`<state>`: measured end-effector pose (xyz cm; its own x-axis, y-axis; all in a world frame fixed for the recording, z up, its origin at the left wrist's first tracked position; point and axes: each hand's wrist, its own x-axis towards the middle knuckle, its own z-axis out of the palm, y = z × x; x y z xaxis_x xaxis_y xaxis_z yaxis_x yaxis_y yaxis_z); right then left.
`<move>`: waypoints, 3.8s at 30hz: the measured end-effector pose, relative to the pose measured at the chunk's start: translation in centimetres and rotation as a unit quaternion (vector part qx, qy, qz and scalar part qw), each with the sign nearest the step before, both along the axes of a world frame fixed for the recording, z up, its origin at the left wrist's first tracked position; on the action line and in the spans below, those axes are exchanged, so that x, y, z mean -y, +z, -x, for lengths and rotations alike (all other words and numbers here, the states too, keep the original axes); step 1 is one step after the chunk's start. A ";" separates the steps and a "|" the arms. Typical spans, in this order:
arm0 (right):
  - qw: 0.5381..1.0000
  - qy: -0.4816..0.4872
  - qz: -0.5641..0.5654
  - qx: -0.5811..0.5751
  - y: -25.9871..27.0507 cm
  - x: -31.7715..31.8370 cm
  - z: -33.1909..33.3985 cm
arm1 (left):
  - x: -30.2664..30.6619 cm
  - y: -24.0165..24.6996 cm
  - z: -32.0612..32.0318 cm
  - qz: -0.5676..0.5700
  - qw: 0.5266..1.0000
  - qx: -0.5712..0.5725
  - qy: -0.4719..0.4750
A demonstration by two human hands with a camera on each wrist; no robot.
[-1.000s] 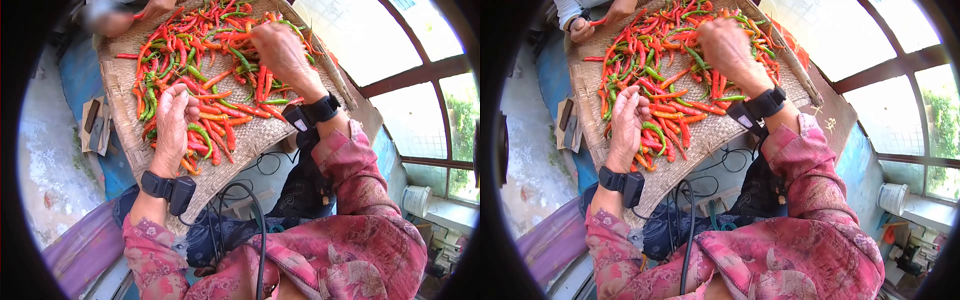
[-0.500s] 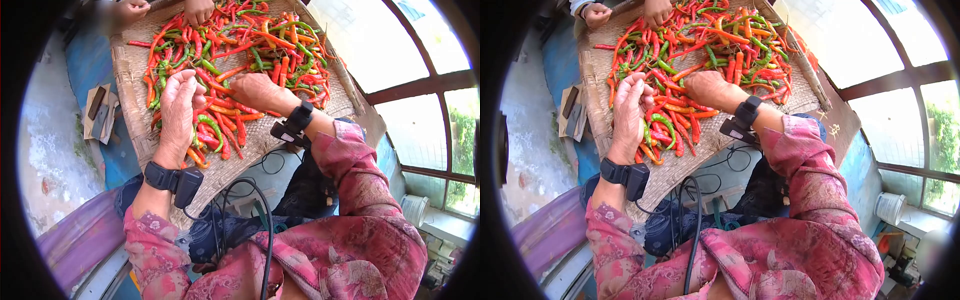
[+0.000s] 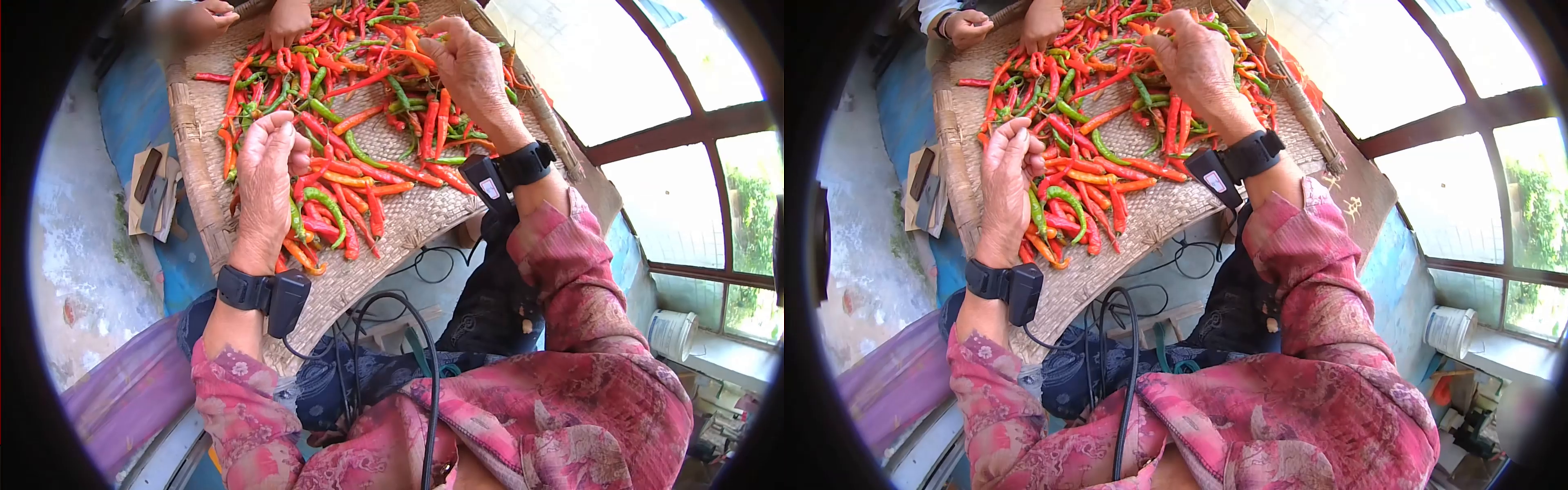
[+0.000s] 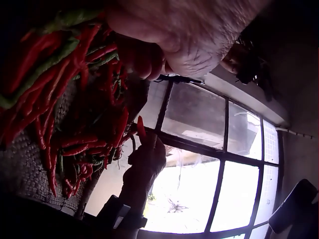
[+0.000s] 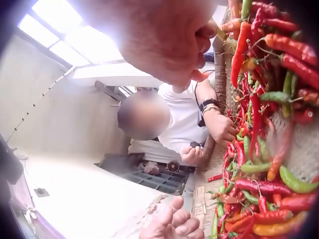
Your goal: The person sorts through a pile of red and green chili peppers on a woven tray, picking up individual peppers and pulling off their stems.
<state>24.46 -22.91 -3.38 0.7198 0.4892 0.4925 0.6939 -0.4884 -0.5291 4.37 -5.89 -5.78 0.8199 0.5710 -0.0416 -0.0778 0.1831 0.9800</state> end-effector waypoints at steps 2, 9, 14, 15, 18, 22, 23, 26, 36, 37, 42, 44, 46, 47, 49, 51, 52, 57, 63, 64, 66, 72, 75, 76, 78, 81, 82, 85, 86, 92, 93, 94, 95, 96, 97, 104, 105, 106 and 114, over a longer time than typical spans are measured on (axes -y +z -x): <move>0.998 -0.025 0.001 0.061 -1.3 0.0 -1.1 | 0.1 0.0 0.0 -0.005 1.000 -0.003 -0.003; 0.962 0.119 0.124 0.211 -3.0 -2.8 1.5 | 0.3 0.7 0.1 -0.022 1.000 -0.004 -0.010; 0.959 0.243 0.149 -0.009 -8.8 -5.3 4.4 | 0.5 1.1 0.1 -0.034 0.999 -0.012 -0.003; 0.959 0.240 0.153 -0.003 -9.7 -5.7 4.6 | 0.5 1.1 0.1 -0.032 0.999 -0.013 -0.005; 0.954 0.249 0.163 -0.034 -10.7 -6.2 4.2 | 0.4 1.5 0.2 -0.034 0.999 -0.016 -0.003; 0.914 0.272 0.253 -0.163 -8.3 -6.2 4.2 | 0.1 1.4 0.1 -0.036 0.999 -0.016 -0.008; 0.914 0.271 0.253 -0.163 -8.2 -6.1 4.3 | 0.2 1.4 0.1 -0.037 0.999 -0.020 -0.008; 0.924 0.287 0.234 -0.097 -7.2 -5.7 4.7 | 0.0 1.1 0.1 -0.043 0.999 -0.014 -0.005; 0.927 0.366 0.040 -0.067 -2.7 -2.5 7.7 | 1.4 0.5 0.0 -0.085 0.984 -0.058 -0.142; 0.916 0.385 0.034 -0.108 -2.1 -2.3 8.0 | 1.5 0.4 0.1 -0.100 0.983 -0.071 -0.140; 0.802 0.342 -0.066 -0.486 -1.1 -2.0 7.3 | 1.5 0.5 0.0 -0.091 0.989 -0.070 -0.090; 0.803 0.297 -0.102 -0.506 -1.0 -2.1 6.8 | 1.7 0.6 0.0 -0.120 0.984 -0.085 -0.102; 0.878 0.268 -0.025 -0.396 -0.4 -2.3 6.1 | 2.0 0.5 0.0 -0.110 0.985 -0.079 -0.111; 0.928 0.263 -0.037 -0.260 -0.9 -2.4 5.6 | 2.0 0.2 0.0 -0.121 0.982 -0.082 -0.123; 0.970 0.229 -0.014 -0.084 -1.2 -2.1 4.7 | 2.1 0.2 0.1 -0.127 0.978 -0.087 -0.140; 0.992 0.112 0.057 0.013 -0.7 -1.8 4.0 | 2.1 0.1 0.0 -0.119 0.979 -0.084 -0.142; 0.993 0.032 0.077 0.085 -0.3 -1.8 4.1 | 2.1 -0.1 0.0 -0.112 0.980 -0.081 -0.143; 0.961 0.206 0.047 -0.179 1.1 -1.7 5.4 | 2.2 -0.4 0.0 -0.104 0.980 -0.074 -0.154; 0.913 0.266 -0.047 -0.304 -1.1 -2.6 6.3 | 2.4 -0.5 0.0 -0.113 0.972 -0.083 -0.187; 0.930 0.266 -0.053 -0.250 -1.2 -2.8 5.6 | 2.3 -0.4 -0.1 -0.113 0.977 -0.090 -0.158; 0.962 0.203 -0.039 -0.177 0.4 -2.2 4.4 | 1.7 0.1 -0.1 -0.108 0.981 -0.086 -0.135; 1.000 0.019 -0.023 0.004 0.6 -0.8 2.0 | -0.7 1.3 0.1 -0.077 0.997 -0.015 -0.021; 0.981 0.182 -0.068 0.007 -3.0 -2.5 2.9 | -1.0 0.9 0.0 -0.059 0.998 0.003 -0.007; 0.972 0.216 -0.010 -0.088 -3.8 -2.8 4.2 | -1.1 0.8 0.0 -0.050 0.999 0.013 -0.006; 0.945 0.249 0.073 -0.201 -4.5 -3.5 6.5 | -0.8 0.9 -0.1 -0.053 0.999 0.008 -0.003; 0.943 0.280 0.095 -0.152 -7.0 -4.7 7.3 | -0.7 1.1 -0.1 -0.059 0.998 0.001 0.008; 0.939 0.299 0.131 -0.111 -7.7 -5.0 7.4 | -0.8 1.2 -0.1 -0.062 0.998 -0.001 0.010; 0.934 0.303 0.148 -0.116 -8.0 -5.4 7.9 | -0.8 1.3 -0.1 -0.064 0.998 0.005 0.004; 0.935 0.286 0.132 -0.161 -7.8 -5.3 8.0 | -0.8 1.1 -0.2 -0.066 0.998 0.007 0.000; 0.935 0.261 0.014 -0.241 -6.3 -5.3 6.3 | -0.5 1.4 -0.3 -0.084 0.996 0.000 0.000; 0.930 0.262 -0.024 -0.256 -6.2 -5.2 6.2 | -0.5 1.4 -0.3 -0.085 0.996 -0.005 -0.002; 0.925 0.261 -0.063 -0.267 -6.2 -5.1 6.0 | -0.5 1.3 -0.3 -0.085 0.996 -0.004 -0.005; 0.919 0.258 -0.084 -0.285 -6.0 -5.0 5.7 | -0.5 1.1 -0.3 -0.085 0.996 -0.020 -0.019; 0.920 0.255 -0.085 -0.284 -5.3 -4.8 5.7 | -0.4 1.0 -0.3 -0.085 0.995 -0.036 -0.033; 0.926 0.255 -0.091 -0.263 -4.4 -4.5 5.8 | -0.2 1.2 -0.2 -0.118 0.990 -0.062 -0.047; 0.914 0.317 -0.110 -0.228 -2.6 -3.2 7.5 | 1.0 -0.4 -0.4 -0.265 0.954 -0.057 -0.130; 0.906 0.327 -0.112 -0.244 -2.6 -3.2 7.4 | 0.8 -0.5 -0.5 -0.273 0.949 -0.067 -0.143; 0.898 0.335 -0.114 -0.261 -2.8 -3.2 7.5 | 0.8 -0.7 -0.5 -0.272 0.949 -0.069 -0.146; 0.908 0.306 -0.067 -0.279 -1.9 -3.8 7.7 | 1.2 -0.1 -0.4 -0.309 0.941 -0.063 -0.122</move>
<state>16.78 -19.16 -5.25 0.4894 0.8443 0.2184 0.4192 -0.0082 -0.9079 4.80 -7.10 -5.93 0.9408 0.3128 0.1308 0.0166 -0.4278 0.9037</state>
